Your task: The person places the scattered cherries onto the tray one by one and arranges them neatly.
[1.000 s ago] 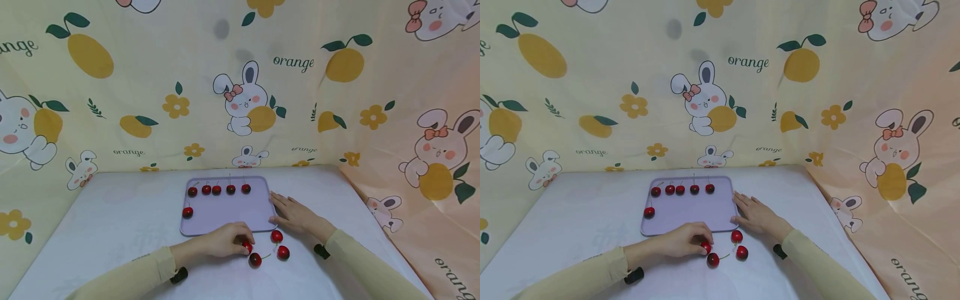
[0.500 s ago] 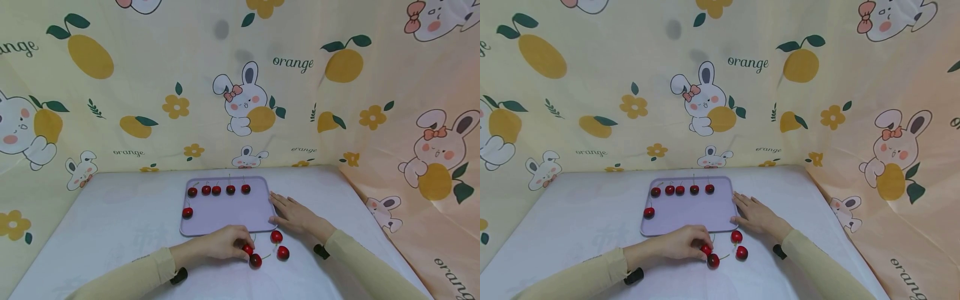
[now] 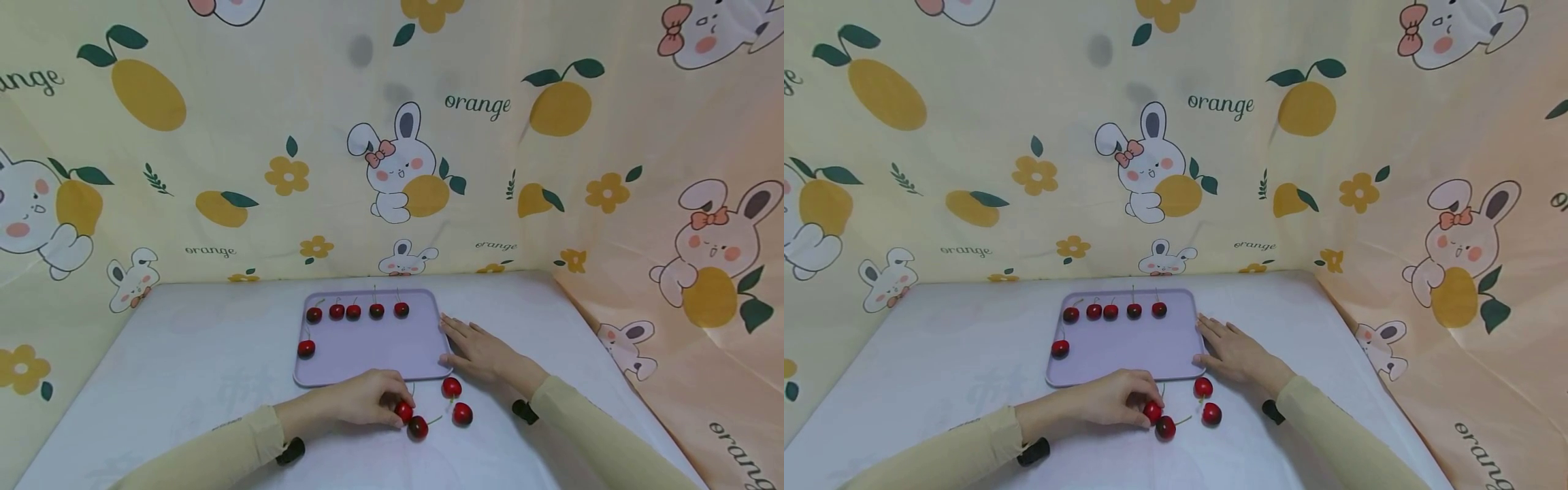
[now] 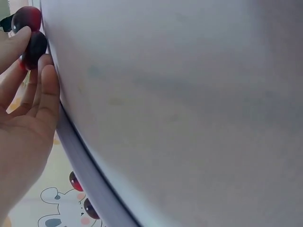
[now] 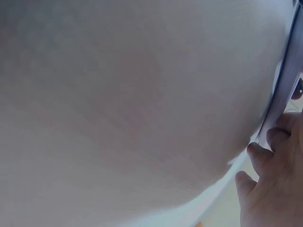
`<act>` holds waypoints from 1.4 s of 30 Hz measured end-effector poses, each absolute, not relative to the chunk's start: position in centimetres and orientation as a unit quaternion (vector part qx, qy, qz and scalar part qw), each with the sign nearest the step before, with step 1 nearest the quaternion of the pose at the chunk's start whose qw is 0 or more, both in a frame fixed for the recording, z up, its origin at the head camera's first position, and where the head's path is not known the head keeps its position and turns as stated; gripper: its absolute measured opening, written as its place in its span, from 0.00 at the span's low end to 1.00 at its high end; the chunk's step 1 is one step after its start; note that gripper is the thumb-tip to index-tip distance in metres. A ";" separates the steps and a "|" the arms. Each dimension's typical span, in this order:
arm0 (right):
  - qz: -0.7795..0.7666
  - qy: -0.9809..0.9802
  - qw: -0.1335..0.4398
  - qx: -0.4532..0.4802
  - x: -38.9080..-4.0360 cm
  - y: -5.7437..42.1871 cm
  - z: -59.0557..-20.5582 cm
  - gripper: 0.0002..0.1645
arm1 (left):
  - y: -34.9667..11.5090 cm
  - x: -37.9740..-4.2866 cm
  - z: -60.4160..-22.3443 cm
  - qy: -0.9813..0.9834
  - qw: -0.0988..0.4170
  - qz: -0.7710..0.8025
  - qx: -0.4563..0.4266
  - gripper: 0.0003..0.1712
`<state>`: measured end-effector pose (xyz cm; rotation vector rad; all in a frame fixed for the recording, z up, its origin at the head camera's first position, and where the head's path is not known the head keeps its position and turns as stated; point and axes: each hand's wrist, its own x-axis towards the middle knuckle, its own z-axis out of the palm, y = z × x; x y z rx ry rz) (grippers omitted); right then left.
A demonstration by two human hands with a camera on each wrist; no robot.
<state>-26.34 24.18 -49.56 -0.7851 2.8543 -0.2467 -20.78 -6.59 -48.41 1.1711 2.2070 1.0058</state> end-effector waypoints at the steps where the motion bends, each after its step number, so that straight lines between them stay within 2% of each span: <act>1: -0.083 0.957 0.087 -0.262 -26.3 24.2 -49.6 0.53 | -6.6 -20.8 -48.3 0.798 0.224 0.366 0.424 0.16; 15: -0.085 0.957 0.091 -0.263 -26.3 24.1 -49.5 0.52 | -8.3 -21.1 -47.5 0.793 0.201 0.417 0.397 0.17; 38: -0.080 0.956 0.092 -0.267 -26.3 24.3 -49.3 0.53 | -14.4 -22.7 -45.1 0.835 0.045 0.415 0.358 0.19; 42: -0.079 0.956 0.093 -0.267 -26.3 24.2 -49.3 0.53 | -15.4 -23.0 -45.2 0.845 0.037 0.411 0.340 0.19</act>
